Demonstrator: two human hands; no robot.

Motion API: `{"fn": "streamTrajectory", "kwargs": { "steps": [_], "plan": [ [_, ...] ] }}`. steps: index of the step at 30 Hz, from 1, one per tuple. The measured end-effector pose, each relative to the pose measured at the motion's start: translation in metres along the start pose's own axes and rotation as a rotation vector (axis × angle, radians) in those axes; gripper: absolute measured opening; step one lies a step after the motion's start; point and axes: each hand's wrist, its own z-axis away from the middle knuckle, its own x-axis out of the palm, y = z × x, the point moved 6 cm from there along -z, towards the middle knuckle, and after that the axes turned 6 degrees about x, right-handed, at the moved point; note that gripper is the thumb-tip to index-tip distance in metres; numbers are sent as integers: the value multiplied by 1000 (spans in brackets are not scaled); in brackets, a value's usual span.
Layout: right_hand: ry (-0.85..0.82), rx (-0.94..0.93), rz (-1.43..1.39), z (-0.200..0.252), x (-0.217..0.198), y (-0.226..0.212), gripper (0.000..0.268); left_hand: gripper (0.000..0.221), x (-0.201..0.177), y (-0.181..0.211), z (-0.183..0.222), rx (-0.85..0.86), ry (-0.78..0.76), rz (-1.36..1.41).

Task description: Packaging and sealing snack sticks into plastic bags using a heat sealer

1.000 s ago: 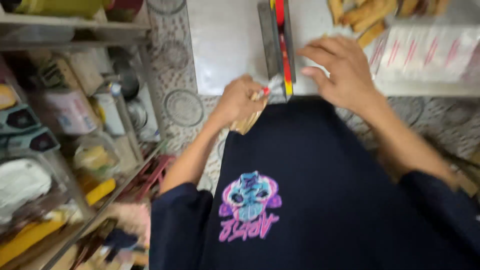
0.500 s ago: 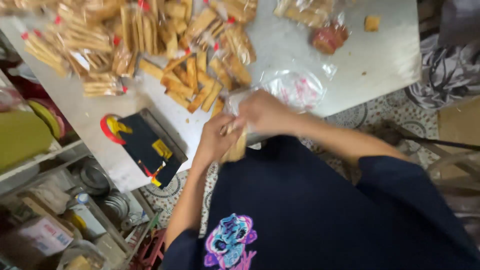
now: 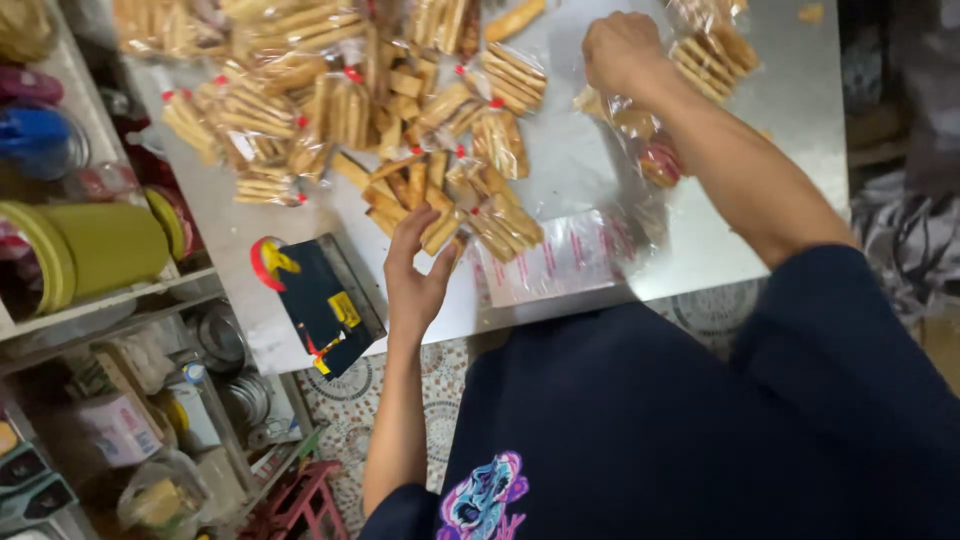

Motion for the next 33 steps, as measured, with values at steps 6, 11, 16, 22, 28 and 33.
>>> {"fn": "streamTrajectory", "kwargs": {
  "steps": [6, 11, 16, 22, 28, 33],
  "plan": [
    [215, -398, -462, 134, -163, -54, 17, 38, -10, -12, -43, 102, -49, 114],
    [542, -872, -674, 252, -286, -139, 8, 110, -54, 65, -109, 447, -86, 221],
    [759, -710, -734, 290, -285, -213, 25, 26, -119, 106, -81, 671, -35, 496],
    [693, -652, -654, 328, -258, -286, 9, 26, -197, 88, -37, 681, 152, 591],
    [816, -578, -732, 342, -241, -321, 20, 30, -236, 70, -13, 764, 255, 486],
    [984, -707, -801, 348, -245, -331, 10, 10, -252, 68, -4, 789, 267, 427]
  ]
}}
